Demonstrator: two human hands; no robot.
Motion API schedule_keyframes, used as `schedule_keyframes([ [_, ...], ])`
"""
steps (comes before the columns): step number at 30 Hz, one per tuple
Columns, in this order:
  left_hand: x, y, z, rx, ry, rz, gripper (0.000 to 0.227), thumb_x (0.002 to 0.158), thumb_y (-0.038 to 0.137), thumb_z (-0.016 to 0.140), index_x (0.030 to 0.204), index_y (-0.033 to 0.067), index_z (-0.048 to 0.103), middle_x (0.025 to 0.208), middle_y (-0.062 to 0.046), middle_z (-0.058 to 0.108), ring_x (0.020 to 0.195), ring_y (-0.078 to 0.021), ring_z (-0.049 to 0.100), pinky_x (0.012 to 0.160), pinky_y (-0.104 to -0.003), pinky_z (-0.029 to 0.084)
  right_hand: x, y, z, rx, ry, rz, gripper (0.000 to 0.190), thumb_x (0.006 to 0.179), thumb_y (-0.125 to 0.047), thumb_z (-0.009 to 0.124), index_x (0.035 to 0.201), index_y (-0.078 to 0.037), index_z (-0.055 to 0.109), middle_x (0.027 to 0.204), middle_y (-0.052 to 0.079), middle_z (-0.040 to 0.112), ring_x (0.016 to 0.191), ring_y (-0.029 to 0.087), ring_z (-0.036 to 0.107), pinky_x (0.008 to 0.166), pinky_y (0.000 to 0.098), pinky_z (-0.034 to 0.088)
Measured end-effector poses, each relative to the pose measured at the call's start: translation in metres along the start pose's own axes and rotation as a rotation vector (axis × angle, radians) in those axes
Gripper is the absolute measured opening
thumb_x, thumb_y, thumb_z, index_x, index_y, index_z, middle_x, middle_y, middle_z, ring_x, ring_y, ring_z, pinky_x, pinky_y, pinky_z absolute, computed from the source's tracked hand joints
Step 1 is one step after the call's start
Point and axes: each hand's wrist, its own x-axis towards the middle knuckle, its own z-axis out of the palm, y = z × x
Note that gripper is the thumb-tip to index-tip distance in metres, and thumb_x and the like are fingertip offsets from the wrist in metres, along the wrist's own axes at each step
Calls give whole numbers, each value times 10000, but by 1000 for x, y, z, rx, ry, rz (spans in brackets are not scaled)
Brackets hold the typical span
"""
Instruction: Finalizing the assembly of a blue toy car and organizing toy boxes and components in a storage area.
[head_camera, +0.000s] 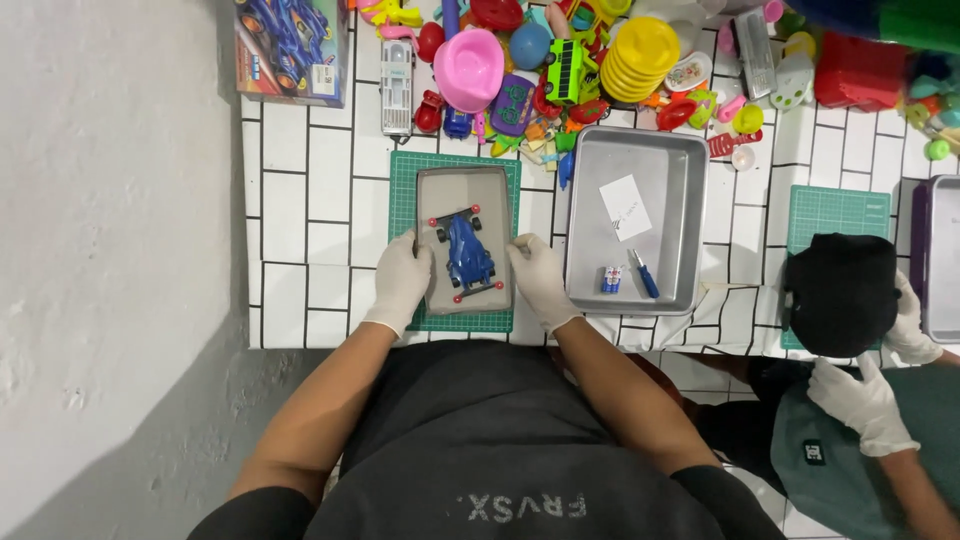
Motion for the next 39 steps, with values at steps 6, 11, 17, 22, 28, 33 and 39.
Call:
schedule_keyframes([
  [6, 7, 86, 14, 165, 124, 537, 519, 870, 157, 684, 1341, -2, 532, 1218, -246, 600, 1226, -443, 542, 984, -529, 456, 22, 37, -47, -142, 504, -389, 402, 871, 3, 733, 1253, -65, 632, 1162, 154, 661, 1134, 296, 648, 991, 385, 497],
  [11, 31, 151, 129, -174, -301, 690, 603, 879, 148, 623, 1444, 36, 441, 1371, -244, 562, 1341, -405, 497, 1127, -480, 405, 25, 20, -116, -228, 512, -37, 660, 905, -55, 736, 1476, 27, 415, 1462, 282, 426, 1389, 449, 433, 1168, 505, 403],
  [17, 55, 203, 189, -121, -574, 242, 776, 907, 239, 558, 1570, 54, 201, 1582, -251, 322, 1436, -374, 408, 1178, -441, 385, 44, 34, -136, -153, 331, 247, 764, 985, -150, 673, 1606, -62, 236, 1621, 220, 221, 1526, 353, 250, 1247, 447, 300],
  [22, 45, 213, 187, -11, -605, 190, 866, 894, 177, 554, 1584, -8, 66, 1611, -339, 139, 1437, -451, 372, 1174, -493, 389, 19, -18, -139, -13, 325, 259, 772, 968, -106, 682, 1602, -76, 241, 1618, 219, 163, 1524, 388, 227, 1257, 481, 263],
  [28, 42, 214, 194, -113, -503, 186, 767, 938, 132, 484, 1599, -2, 117, 1596, -310, 244, 1439, -450, 376, 1141, -553, 405, 29, 15, -132, -63, 361, 203, 687, 968, -136, 682, 1552, -59, 328, 1588, 171, 231, 1527, 341, 233, 1270, 416, 272],
  [33, 54, 219, 189, -289, -394, 46, 686, 959, 121, 521, 1572, 29, 228, 1438, -270, 492, 1370, -396, 490, 1131, -507, 442, 35, 40, -123, -222, 403, 149, 474, 1037, -132, 611, 1468, -30, 443, 1499, 132, 370, 1497, 290, 287, 1243, 353, 321],
  [39, 54, 223, 195, -164, -379, -10, 484, 950, 172, 466, 1434, 184, 483, 1150, -44, 715, 1191, -248, 662, 1040, -416, 514, 42, 79, -123, -298, 433, -34, 447, 984, -149, 697, 1386, -54, 527, 1435, 108, 419, 1447, 325, 354, 1172, 384, 417],
])
